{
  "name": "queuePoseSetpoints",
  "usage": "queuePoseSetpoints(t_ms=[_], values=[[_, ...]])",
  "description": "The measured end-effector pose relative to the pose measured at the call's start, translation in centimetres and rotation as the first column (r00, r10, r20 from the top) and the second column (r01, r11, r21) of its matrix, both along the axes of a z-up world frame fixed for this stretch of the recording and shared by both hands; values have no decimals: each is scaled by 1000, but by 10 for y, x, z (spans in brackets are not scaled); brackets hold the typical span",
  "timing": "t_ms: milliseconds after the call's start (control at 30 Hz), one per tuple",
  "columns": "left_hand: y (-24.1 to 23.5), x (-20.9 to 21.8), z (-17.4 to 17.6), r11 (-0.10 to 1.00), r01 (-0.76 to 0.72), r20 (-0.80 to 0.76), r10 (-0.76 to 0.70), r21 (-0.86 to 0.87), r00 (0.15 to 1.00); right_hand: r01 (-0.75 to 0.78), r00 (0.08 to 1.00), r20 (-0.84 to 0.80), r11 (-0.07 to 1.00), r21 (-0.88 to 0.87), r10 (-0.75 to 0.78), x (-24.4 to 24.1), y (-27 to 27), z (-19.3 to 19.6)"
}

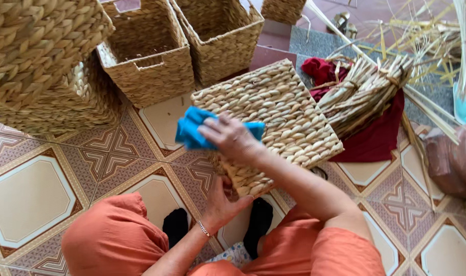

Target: The person wipes the exterior and interior surfaces of woven baskets using a blue cloth. They rotate the baskets to access all sides and occasionally use scissors to trim loose fibers.

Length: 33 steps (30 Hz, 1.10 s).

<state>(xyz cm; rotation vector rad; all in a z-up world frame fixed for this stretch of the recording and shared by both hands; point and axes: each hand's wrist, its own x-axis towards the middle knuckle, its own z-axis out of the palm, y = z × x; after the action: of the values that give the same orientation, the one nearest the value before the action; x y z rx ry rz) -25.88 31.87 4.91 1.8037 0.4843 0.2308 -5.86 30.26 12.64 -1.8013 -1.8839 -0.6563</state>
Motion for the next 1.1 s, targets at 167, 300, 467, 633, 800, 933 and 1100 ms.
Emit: queuePoseSetpoints(t_ms=[167,300,467,633,800,933,1100], values=[[5,-1,-8,997,14,65,-18,70,998,737,662,321,665,-117,-677,127,-93,-25],[6,-3,-34,991,56,110,-42,-124,993,845,532,179,533,-46,-828,145,-143,-37],[33,6,-80,706,13,101,84,-708,991,408,902,-59,889,-207,-427,-7,-92,-18],[44,12,-90,697,-79,63,176,-713,982,45,998,-39,998,-48,-47,-75,-98,25],[32,23,-78,881,-86,236,217,-464,947,636,770,247,740,-220,-588,49,-174,-1],[2,24,-29,867,36,276,119,-498,954,815,480,-221,525,-245,-849,106,-229,-15],[5,29,12,914,75,280,44,-399,959,620,202,-532,528,-580,-822,123,-242,1]])
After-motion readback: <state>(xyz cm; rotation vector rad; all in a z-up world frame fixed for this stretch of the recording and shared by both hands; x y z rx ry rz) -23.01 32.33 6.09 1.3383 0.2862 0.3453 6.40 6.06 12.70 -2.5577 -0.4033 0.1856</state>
